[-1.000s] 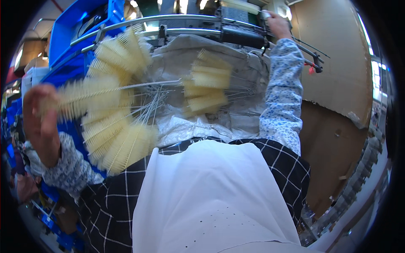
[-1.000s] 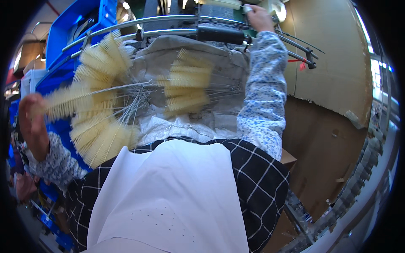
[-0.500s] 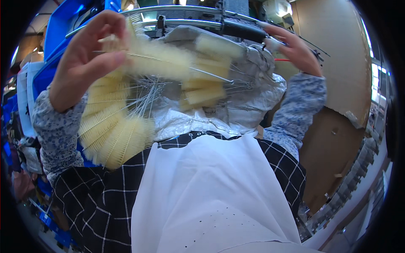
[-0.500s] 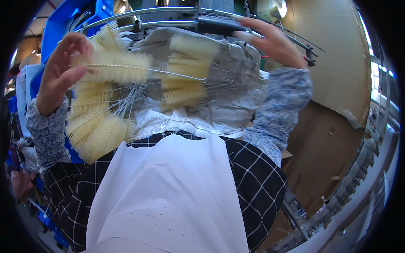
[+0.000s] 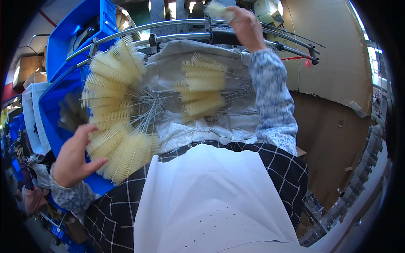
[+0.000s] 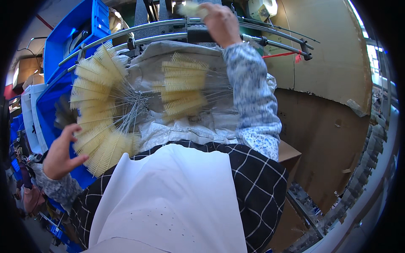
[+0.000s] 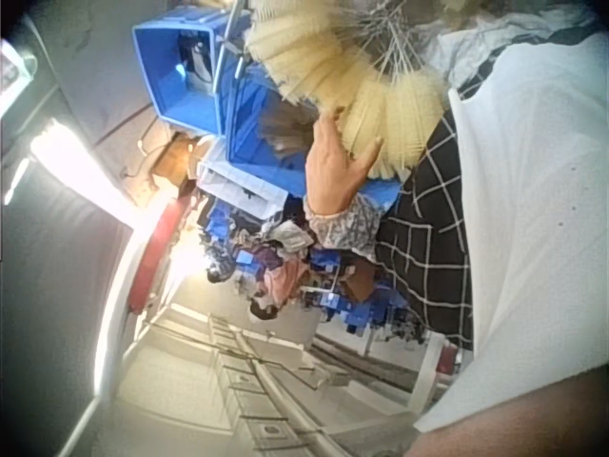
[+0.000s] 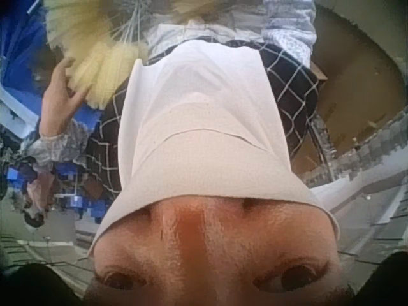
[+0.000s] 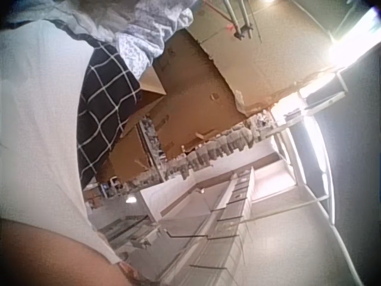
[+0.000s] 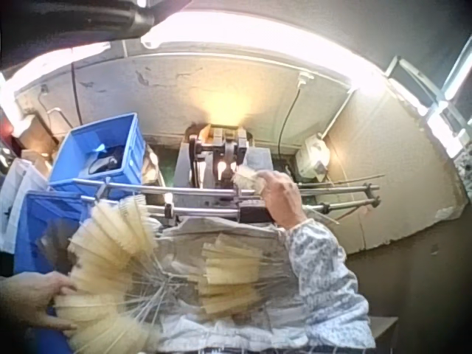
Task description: Processing and assembling yellow industrial brushes using a machine in a manufacturing facility.
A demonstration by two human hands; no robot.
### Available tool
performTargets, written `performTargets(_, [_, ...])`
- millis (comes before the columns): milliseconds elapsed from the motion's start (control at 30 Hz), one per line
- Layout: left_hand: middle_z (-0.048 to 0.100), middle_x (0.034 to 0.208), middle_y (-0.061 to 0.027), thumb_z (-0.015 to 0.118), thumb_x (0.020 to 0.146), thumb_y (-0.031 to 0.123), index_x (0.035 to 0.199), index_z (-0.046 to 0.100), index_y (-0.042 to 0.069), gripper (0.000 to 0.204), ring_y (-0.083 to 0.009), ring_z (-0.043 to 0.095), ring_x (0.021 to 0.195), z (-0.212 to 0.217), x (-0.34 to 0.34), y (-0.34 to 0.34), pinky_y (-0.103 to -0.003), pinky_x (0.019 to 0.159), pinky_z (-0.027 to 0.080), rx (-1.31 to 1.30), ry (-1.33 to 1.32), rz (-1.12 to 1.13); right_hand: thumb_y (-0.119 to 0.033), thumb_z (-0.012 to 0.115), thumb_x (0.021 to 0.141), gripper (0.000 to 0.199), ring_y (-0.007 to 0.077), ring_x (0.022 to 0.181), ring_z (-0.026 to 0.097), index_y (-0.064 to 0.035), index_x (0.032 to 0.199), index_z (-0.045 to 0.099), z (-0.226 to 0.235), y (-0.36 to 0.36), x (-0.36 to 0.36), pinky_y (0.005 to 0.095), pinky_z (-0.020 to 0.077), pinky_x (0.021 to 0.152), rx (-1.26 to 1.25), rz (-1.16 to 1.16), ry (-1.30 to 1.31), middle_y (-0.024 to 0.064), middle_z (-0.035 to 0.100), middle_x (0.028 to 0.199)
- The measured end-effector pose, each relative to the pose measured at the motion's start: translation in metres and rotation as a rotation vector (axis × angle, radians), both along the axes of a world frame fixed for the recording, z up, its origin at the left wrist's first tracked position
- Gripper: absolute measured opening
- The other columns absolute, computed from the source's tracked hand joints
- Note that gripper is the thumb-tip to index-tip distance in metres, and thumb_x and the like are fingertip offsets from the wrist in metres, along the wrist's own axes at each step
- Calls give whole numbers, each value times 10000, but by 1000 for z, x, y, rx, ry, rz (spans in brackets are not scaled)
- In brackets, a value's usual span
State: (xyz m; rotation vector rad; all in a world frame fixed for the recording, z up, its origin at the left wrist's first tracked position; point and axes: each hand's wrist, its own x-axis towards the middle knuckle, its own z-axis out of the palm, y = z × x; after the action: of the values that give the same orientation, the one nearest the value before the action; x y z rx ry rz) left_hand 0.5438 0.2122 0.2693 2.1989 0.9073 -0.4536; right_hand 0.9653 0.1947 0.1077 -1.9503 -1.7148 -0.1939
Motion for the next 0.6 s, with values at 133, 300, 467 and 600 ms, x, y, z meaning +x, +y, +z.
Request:
performTargets(133, [483, 897, -164, 621, 586, 130, 1023, 399, 24, 501, -307, 492, 835, -29, -25, -19, -317, 726, 398, 76, 70, 79, -131, 528, 707, 259, 231, 804, 491, -162, 963, 543, 2, 16, 13, 348, 393, 724, -65, -70, -187, 41, 545, 808])
performTargets(300, [470, 764, -137, 554, 606, 53, 942, 416, 9, 366, -267, 488, 678, -30, -25, -18, -278, 639, 398, -1, -114, 223, -128, 519, 692, 188, 233, 790, 458, -200, 851, 587, 5, 27, 2, 355, 356, 707, -11, -128, -135, 38, 532, 772])
performTargets(467, [447, 681, -60, 524, 616, 23, 857, 444, 8, 254, -124, 427, 587, -24, -19, -9, -214, 560, 355, 44, -264, 332, -161, 521, 704, 166, 232, 794, 459, -201, 852, 586, 3, 24, 7, 354, 354, 708, -50, -114, -127, 42, 530, 775])
performTargets(600, [442, 742, -16, 501, 606, 42, 847, 447, 18, 248, -89, 405, 629, -14, -32, -6, -198, 582, 335, 180, -500, 460, -133, 512, 712, 282, 230, 796, 489, -192, 986, 544, -17, 26, 27, 349, 396, 733, -65, -54, -233, 29, 538, 813])
